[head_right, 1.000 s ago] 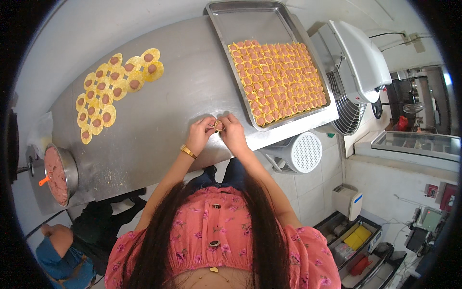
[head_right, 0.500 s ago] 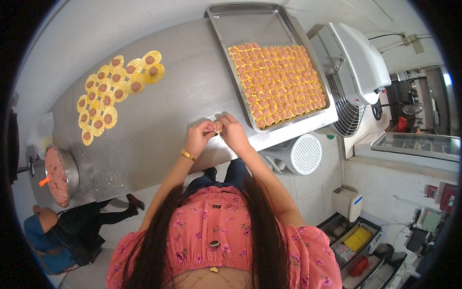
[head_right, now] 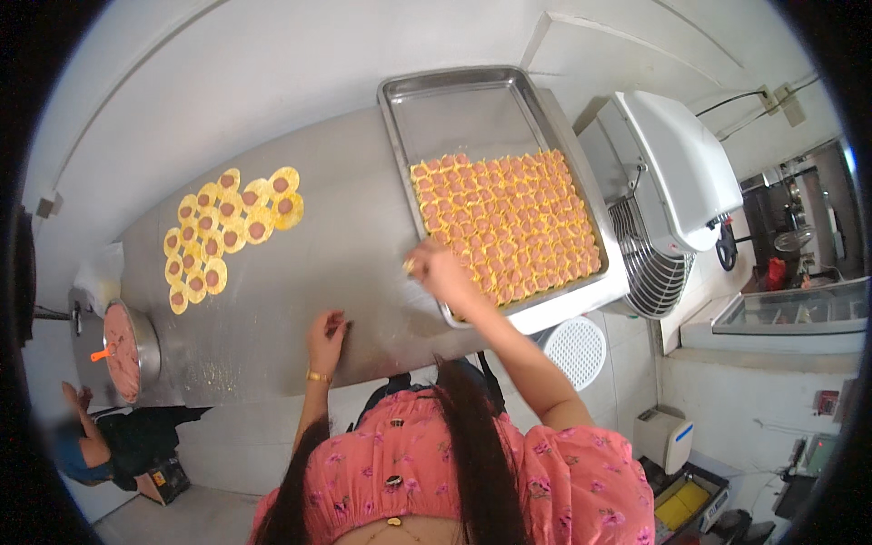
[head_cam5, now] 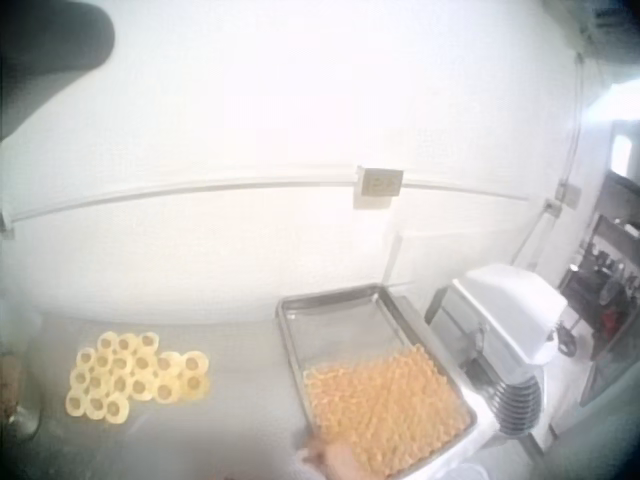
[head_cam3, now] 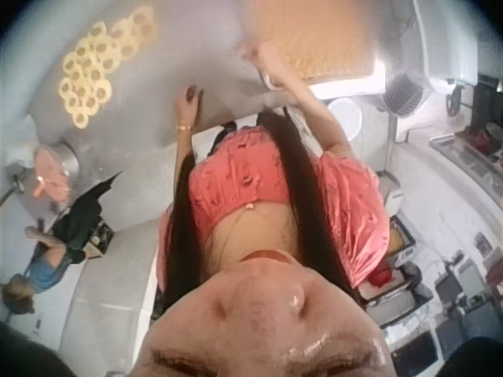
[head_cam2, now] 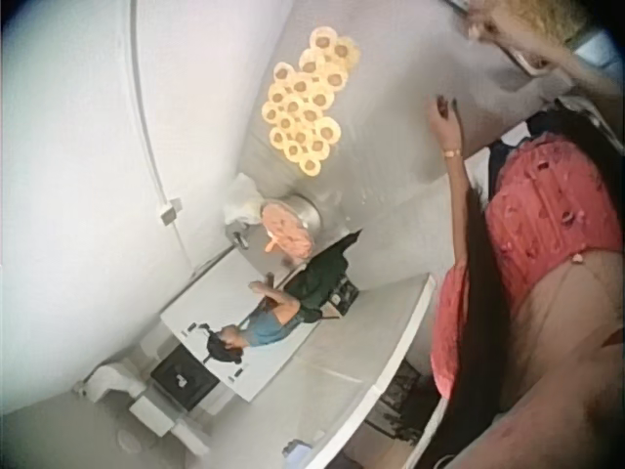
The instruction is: The person places a pink filling into yellow pastry shells and folds them closed, then arranges the finished pastries on a metal tray. A coworker assists by preparing additional shells and filling nearby.
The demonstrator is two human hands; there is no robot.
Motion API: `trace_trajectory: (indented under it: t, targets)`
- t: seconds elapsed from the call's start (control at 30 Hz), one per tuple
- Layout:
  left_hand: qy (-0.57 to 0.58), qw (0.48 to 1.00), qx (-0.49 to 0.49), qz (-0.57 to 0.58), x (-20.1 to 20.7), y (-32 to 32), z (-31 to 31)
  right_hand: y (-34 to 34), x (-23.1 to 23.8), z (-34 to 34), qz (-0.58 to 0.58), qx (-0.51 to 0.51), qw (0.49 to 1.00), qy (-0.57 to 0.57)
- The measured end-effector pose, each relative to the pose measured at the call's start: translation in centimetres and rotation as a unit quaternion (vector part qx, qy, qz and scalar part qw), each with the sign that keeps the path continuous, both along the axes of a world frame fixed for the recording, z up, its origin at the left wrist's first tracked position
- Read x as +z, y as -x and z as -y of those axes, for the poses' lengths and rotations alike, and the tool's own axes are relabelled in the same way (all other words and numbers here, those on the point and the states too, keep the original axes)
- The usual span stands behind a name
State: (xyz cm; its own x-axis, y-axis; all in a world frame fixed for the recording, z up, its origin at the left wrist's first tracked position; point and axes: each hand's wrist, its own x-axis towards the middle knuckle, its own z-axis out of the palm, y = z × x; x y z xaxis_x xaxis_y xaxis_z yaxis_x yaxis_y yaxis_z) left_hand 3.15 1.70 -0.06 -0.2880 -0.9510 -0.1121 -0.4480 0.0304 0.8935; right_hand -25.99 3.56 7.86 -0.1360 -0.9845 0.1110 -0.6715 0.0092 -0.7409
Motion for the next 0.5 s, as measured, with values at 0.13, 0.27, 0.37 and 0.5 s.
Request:
trace_trajectory:
  t: [0.13,0.27,0.37,0.5]
  targets:
    - [0.043,0.998,0.055,0.003,-0.2,0.7,-2.4,12.6,2.2,7.6,-0.012,-0.083,0.995,0.057]
    - [0.007,0.991,0.132,0.018,-0.1,2.5,-4.6,21.0,0.6,14.5,-0.110,-0.053,0.992,-0.016]
    - [0.018,0.986,0.162,0.042,0.2,3.9,-6.4,23.0,-1.7,17.2,-0.166,0.007,0.985,-0.056]
    - [0.026,0.982,0.180,0.055,0.6,4.7,-7.6,23.3,-3.0,18.6,-0.190,0.079,0.973,-0.106]
